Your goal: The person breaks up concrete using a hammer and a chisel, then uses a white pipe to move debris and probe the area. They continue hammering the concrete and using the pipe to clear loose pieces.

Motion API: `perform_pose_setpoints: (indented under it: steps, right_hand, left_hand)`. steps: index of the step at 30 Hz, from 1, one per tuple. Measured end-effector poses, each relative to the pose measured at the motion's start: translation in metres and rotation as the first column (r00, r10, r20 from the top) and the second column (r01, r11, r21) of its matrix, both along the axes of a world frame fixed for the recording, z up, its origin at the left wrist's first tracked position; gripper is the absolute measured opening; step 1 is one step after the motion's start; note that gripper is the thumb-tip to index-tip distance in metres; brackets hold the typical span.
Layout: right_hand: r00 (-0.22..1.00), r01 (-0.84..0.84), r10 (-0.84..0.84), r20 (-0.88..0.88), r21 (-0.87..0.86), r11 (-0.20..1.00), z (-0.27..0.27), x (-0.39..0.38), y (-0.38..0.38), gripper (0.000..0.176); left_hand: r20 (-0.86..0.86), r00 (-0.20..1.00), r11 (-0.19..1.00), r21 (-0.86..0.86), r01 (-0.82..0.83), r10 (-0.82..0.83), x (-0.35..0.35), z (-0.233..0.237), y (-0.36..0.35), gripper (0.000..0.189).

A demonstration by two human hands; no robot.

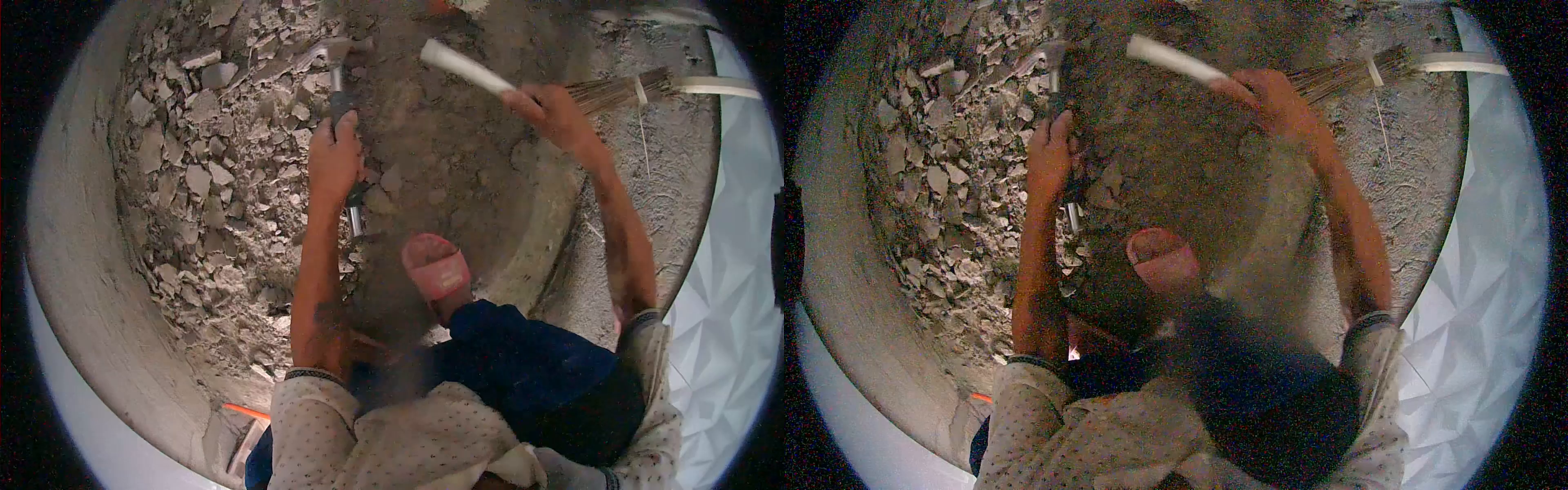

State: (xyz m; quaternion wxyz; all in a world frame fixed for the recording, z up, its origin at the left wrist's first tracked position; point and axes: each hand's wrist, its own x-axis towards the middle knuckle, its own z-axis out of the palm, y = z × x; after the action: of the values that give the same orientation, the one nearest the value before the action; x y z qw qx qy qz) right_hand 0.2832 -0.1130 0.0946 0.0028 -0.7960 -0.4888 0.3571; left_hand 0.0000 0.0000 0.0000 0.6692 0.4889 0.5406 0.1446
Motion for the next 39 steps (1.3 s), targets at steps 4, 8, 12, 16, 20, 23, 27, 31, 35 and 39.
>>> perform_pose_setpoints:
  steps: [4,8,12,16,20,23,27,31,35,39]
  right_hand:
    - [0.953,-0.162,-0.018,0.301,0.56,0.813,-0.079,0.017,0.002,0.047]
    - [0.982,0.082,-0.144,0.124,0.409,0.909,-0.092,-0.035,0.004,0.049]
    - [0.65,0.595,-0.468,-0.599,0.017,0.803,-0.068,-0.076,-0.005,0.05]
    - [0.155,0.863,-0.625,-0.765,-0.202,0.462,-0.067,-0.094,-0.011,0.053]
    - [0.203,0.932,-0.668,-0.716,-0.068,0.357,-0.085,-0.097,0.003,0.055]
    - [0.248,0.901,-0.67,-0.7,-0.088,0.425,-0.08,-0.096,0.011,0.054]
    - [0.335,0.82,-0.658,-0.674,-0.136,0.556,-0.061,-0.079,0.007,0.051]
    - [0.832,0.459,-0.35,-0.43,0.179,0.87,-0.064,-0.062,0.041,0.053]
    - [0.992,0.104,-0.08,-0.102,0.258,0.961,-0.047,-0.047,0.081,0.047]
    - [0.944,-0.292,0.233,0.233,0.259,0.921,-0.046,-0.022,0.105,0.042]
  left_hand:
    - [0.049,0.998,0.998,-0.048,-0.043,0.045,0.01,0.008,0.002,0.026]
    - [0.0,1.0,0.999,-0.033,-0.028,0.028,0.0,0.014,0.004,0.026]
    - [-0.057,0.997,0.997,-0.041,-0.063,0.061,-0.012,0.015,0.007,0.027]
    - [-0.072,0.991,0.992,-0.056,-0.113,0.109,-0.025,0.007,0.006,0.027]
    - [-0.008,0.995,0.995,-0.035,-0.095,0.095,-0.033,0.0,0.002,0.029]
    - [-0.038,0.989,0.986,-0.087,-0.144,0.141,-0.031,0.02,0.001,0.028]
    - [-0.066,0.993,0.994,-0.046,-0.101,0.098,-0.042,0.017,-0.004,0.028]
    - [-0.062,0.995,0.997,0.011,-0.071,0.072,-0.045,0.024,-0.005,0.027]
    - [-0.067,0.997,0.995,0.09,-0.032,0.038,-0.044,0.034,-0.001,0.028]
    - [-0.138,0.99,0.969,0.248,0.009,0.026,-0.051,0.051,0.013,0.031]
